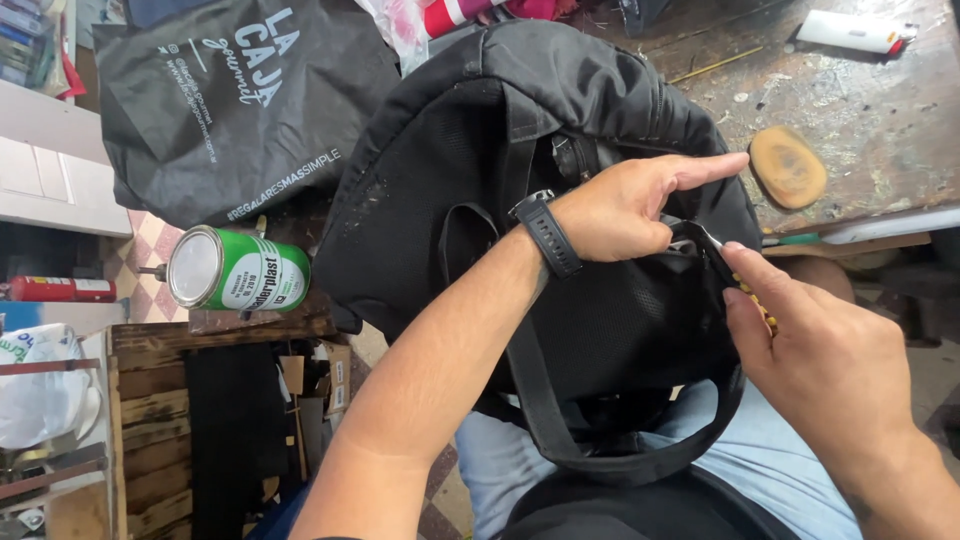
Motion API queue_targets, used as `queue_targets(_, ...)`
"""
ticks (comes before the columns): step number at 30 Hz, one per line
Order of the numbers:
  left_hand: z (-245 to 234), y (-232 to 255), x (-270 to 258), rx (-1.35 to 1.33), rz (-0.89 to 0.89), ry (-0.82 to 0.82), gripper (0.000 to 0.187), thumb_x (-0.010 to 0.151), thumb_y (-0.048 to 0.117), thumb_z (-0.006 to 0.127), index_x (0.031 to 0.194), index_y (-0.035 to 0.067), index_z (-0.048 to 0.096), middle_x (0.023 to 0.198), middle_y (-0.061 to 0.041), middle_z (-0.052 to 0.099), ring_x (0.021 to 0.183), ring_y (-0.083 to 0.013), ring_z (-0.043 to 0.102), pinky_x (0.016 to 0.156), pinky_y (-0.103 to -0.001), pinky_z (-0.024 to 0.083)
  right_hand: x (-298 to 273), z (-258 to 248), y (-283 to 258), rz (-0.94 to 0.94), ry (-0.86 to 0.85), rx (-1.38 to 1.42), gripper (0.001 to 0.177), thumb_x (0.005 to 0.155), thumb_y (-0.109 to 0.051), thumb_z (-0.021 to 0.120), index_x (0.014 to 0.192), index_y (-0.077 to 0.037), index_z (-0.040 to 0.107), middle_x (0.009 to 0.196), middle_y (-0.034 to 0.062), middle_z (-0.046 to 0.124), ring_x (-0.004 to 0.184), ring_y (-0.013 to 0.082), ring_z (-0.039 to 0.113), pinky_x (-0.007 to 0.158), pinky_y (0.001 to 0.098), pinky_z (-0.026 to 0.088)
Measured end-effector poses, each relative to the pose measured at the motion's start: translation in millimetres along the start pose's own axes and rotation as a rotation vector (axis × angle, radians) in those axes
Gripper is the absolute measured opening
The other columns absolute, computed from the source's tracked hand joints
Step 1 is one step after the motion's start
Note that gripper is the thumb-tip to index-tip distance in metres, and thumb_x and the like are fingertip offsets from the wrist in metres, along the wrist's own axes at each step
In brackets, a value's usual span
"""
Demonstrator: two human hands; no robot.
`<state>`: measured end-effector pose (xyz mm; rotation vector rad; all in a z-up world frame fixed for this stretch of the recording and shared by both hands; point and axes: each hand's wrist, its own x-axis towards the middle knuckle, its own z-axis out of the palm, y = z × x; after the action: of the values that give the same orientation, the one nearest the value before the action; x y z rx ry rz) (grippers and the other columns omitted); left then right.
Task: The person uses a utility knife to carefully cut and separate the fabric around a zipper on a black bag. They hold the bag steady with one hand while manipulating the blade with the other to make precise cuts along the seam.
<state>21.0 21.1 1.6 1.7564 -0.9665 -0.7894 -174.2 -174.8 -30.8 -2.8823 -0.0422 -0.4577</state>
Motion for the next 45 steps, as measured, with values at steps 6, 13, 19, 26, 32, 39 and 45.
queue_targets(6, 3, -13, 3, -0.031, 0.023, 0.014, 0.094, 0.070, -0.010, 0.051, 0.162, 0.008, 0.044, 0.170, -0.012, 0.049, 0.160, -0.0174, 0.043, 0.122, -0.020, 0.045, 6, -16, -5, 0.191, -0.109, 0.494, 0.047, 0.102, -0.016, 0.075, 0.149, -0.018, 0.071, 0.118, 0.0073, 0.079, 0.076, 0.0257, 0.071, 0.081, 0.0392, 0.055)
queue_targets(13, 3, 4, 1, -0.025, -0.068, 0.039, 0.094, 0.070, -0.009, 0.052, 0.162, 0.014, 0.046, 0.164, -0.004, 0.057, 0.054, -0.0010, 0.039, 0.049, -0.018, 0.038, 15, -49, -10, 0.718, -0.284, 1.358, 0.056, 0.100, 0.003, 0.055, 0.156, 0.000, 0.060, 0.097, 0.0328, 0.071, 0.063, 0.0319, 0.055, 0.062, 0.0406, 0.048)
queue_targets(19, 5, 11, -1, 0.016, -0.029, 0.089, 0.085, 0.075, -0.008, 0.052, 0.157, 0.013, 0.050, 0.162, -0.009, 0.058, 0.152, -0.0178, 0.055, 0.119, -0.023, 0.045, -1, -50, -4, 0.681, -0.196, 1.368, 0.052, 0.104, -0.005, 0.054, 0.156, -0.001, 0.058, 0.086, 0.0295, 0.067, 0.057, 0.0325, 0.056, 0.051, 0.0398, 0.047)
queue_targets(26, 10, -8, 6, -0.056, 0.010, 0.155, 0.083, 0.072, -0.009, 0.055, 0.153, 0.010, 0.057, 0.155, -0.010, 0.064, 0.137, -0.0125, 0.064, 0.111, -0.018, 0.047, -23, -41, -2, 0.679, -0.123, 1.349, 0.041, 0.107, -0.015, 0.054, 0.146, -0.003, 0.056, 0.081, 0.0246, 0.066, 0.057, 0.0263, 0.060, 0.051, 0.0348, 0.049)
queue_targets(32, 10, -21, 2, 0.100, 0.086, 0.244, 0.065, 0.079, 0.004, 0.067, 0.139, 0.029, 0.071, 0.124, 0.000, 0.069, 0.088, -0.0069, 0.072, 0.086, -0.019, 0.054, -33, -46, -27, 0.767, -0.183, 1.108, 0.048, 0.104, -0.010, 0.054, 0.152, -0.007, 0.054, 0.101, 0.0171, 0.072, 0.069, 0.0220, 0.060, 0.064, 0.0365, 0.053)
queue_targets(39, 17, -26, 4, 0.440, 0.242, 0.275, 0.040, 0.095, 0.023, 0.070, 0.133, 0.025, 0.078, 0.089, -0.007, 0.071, 0.080, -0.0259, 0.069, 0.075, -0.038, 0.049, -51, -3, -13, 0.601, -0.066, 0.810, 0.059, 0.092, -0.036, 0.072, 0.145, -0.015, 0.055, 0.131, 0.0059, 0.070, 0.114, 0.0148, 0.066, 0.104, 0.0332, 0.051)
queue_targets(45, 16, 3, -5, 0.280, -0.002, 0.308, 0.035, 0.088, 0.013, 0.075, 0.122, 0.019, 0.083, 0.110, -0.003, 0.085, 0.097, -0.0099, 0.077, 0.090, -0.022, 0.053, -11, -42, -62, 0.977, -0.106, 1.273, 0.059, 0.092, -0.017, 0.062, 0.149, -0.018, 0.051, 0.115, 0.0016, 0.069, 0.087, 0.0111, 0.064, 0.072, 0.0286, 0.059)
